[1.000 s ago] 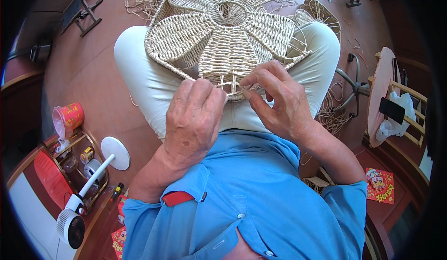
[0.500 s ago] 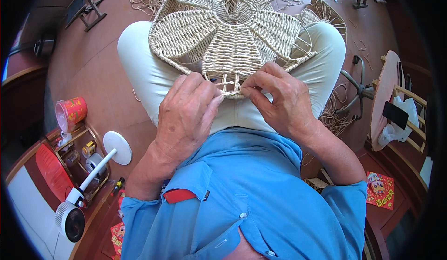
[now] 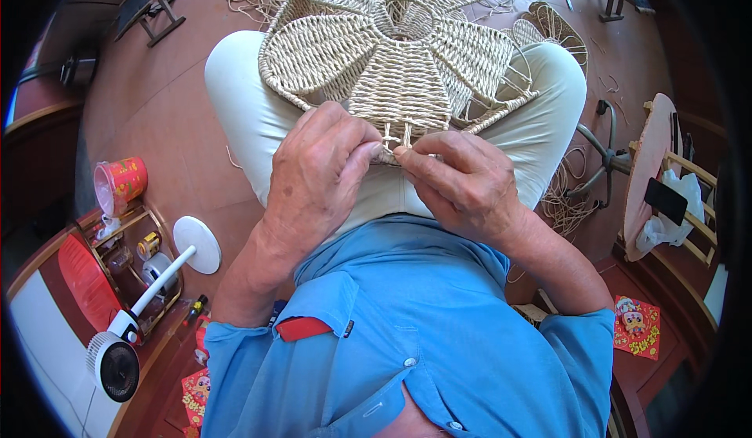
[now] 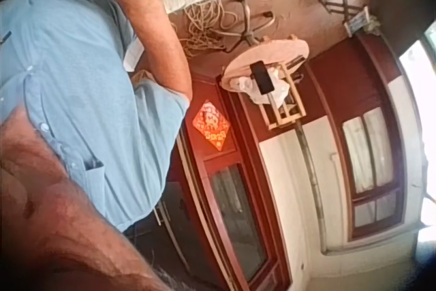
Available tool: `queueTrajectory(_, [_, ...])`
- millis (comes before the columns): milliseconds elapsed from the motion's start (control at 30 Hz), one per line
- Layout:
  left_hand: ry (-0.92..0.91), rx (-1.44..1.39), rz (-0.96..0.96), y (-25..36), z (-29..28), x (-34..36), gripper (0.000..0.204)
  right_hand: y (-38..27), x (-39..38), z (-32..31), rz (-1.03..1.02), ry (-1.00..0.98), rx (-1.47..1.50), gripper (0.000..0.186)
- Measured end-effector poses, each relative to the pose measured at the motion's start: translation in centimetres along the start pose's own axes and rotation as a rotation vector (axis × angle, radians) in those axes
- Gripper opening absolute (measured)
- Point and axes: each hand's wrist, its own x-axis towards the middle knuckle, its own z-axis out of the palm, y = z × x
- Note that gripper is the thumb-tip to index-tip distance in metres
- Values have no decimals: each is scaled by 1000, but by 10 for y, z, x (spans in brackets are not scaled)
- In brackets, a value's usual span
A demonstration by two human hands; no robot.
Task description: Weaving a large decorative flower shape using straw or rattan cords.
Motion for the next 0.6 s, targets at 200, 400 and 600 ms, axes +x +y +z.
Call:
queueTrajectory(200, [30,9,63,-6,6,8,9,-1,-3,-3,-89,-42,-152,38])
queueTrajectory(400, [-24,-40,70,-11,11,18,7,-2,1,-3,-69,-70,-121,40])
queueTrajectory(600, [15,-199,-96,-9,6,10,6,-6,6,-1,-21,-59,-41,37])
